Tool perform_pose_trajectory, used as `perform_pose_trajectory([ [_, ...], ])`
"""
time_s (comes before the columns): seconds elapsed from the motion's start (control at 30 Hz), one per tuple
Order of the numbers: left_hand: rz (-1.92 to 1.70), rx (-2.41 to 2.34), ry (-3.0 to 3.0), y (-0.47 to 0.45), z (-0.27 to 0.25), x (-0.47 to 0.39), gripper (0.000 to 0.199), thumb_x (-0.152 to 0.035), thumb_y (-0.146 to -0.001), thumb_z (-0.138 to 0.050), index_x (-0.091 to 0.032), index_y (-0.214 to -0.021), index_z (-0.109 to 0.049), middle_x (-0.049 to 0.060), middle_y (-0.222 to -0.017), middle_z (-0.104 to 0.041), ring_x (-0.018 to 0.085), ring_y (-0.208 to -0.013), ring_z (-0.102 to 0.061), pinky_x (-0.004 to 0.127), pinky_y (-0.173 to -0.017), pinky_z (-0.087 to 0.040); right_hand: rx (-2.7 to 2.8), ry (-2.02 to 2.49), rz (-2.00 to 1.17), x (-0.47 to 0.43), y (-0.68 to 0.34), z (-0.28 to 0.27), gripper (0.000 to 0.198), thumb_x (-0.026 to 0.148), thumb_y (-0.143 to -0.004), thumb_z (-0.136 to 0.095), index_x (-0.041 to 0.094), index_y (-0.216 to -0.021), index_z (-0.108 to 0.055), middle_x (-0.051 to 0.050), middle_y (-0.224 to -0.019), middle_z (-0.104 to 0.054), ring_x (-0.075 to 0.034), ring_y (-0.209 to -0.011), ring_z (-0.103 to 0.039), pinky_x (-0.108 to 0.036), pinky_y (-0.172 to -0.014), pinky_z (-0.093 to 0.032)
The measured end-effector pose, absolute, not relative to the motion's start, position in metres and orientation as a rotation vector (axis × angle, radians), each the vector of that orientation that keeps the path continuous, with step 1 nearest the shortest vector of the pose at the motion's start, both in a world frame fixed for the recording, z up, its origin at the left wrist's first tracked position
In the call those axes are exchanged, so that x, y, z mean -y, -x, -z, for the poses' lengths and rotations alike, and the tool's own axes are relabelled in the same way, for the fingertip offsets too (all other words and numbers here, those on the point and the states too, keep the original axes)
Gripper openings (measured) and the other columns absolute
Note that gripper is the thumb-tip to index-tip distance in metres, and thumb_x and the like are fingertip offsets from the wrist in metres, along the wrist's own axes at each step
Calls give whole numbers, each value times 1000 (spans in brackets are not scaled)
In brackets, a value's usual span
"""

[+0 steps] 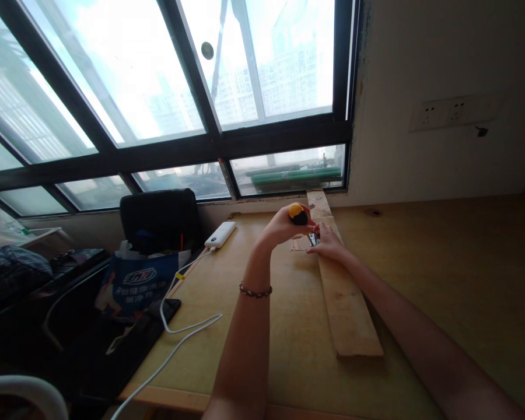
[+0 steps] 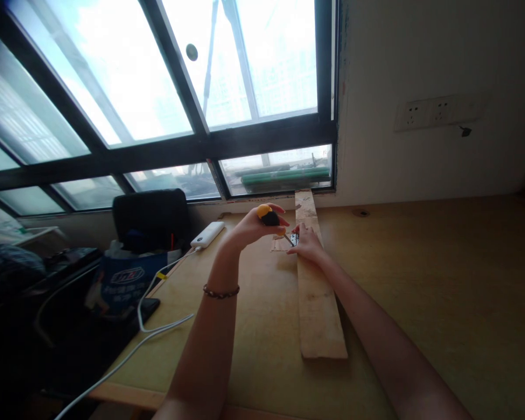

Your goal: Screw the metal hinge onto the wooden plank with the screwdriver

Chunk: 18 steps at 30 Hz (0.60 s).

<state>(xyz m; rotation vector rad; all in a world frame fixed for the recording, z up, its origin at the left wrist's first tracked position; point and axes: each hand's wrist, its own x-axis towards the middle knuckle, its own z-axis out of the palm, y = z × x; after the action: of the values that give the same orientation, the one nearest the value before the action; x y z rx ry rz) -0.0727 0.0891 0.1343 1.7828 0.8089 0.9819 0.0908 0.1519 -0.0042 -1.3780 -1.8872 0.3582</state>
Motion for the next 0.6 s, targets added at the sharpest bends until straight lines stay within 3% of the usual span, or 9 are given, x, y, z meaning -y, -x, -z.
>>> perform_pose_trajectory([
  [0.17, -918, -812, -1834, 86, -140, -84, 35, -26, -52, -75, -13, -81, -62, 7, -83, -66, 17, -76, -61, 31, -72, -49, 1891, 1339, -382, -152, -91, 5, 64, 32, -40, -81, 22, -92, -45, -4, -93, -55, -23, -92, -49, -33, -74, -41],
  [0.37, -1164, -1066, -1630, 89, -129, -101, 36, -32, -47, -77, -12, -73, -63, 6, -73, -65, 18, -72, -62, 30, -67, -50, 1879, 1310, -397, -157, -93, 9, 64, 32, -39, -82, 22, -92, -47, -3, -92, -56, -23, -92, -50, -34, -75, -41],
  [0.6, -1305, -1188, -1229, 93, -119, -118, 41, -33, -45, -79, -10, -73, -60, 10, -75, -66, 20, -69, -64, 31, -63, -52, 1890, 1342, -400, -158, -93, 10, 65, 34, -39, -82, 20, -93, -48, -4, -94, -55, -23, -91, -51, -33, -74, -42],
])
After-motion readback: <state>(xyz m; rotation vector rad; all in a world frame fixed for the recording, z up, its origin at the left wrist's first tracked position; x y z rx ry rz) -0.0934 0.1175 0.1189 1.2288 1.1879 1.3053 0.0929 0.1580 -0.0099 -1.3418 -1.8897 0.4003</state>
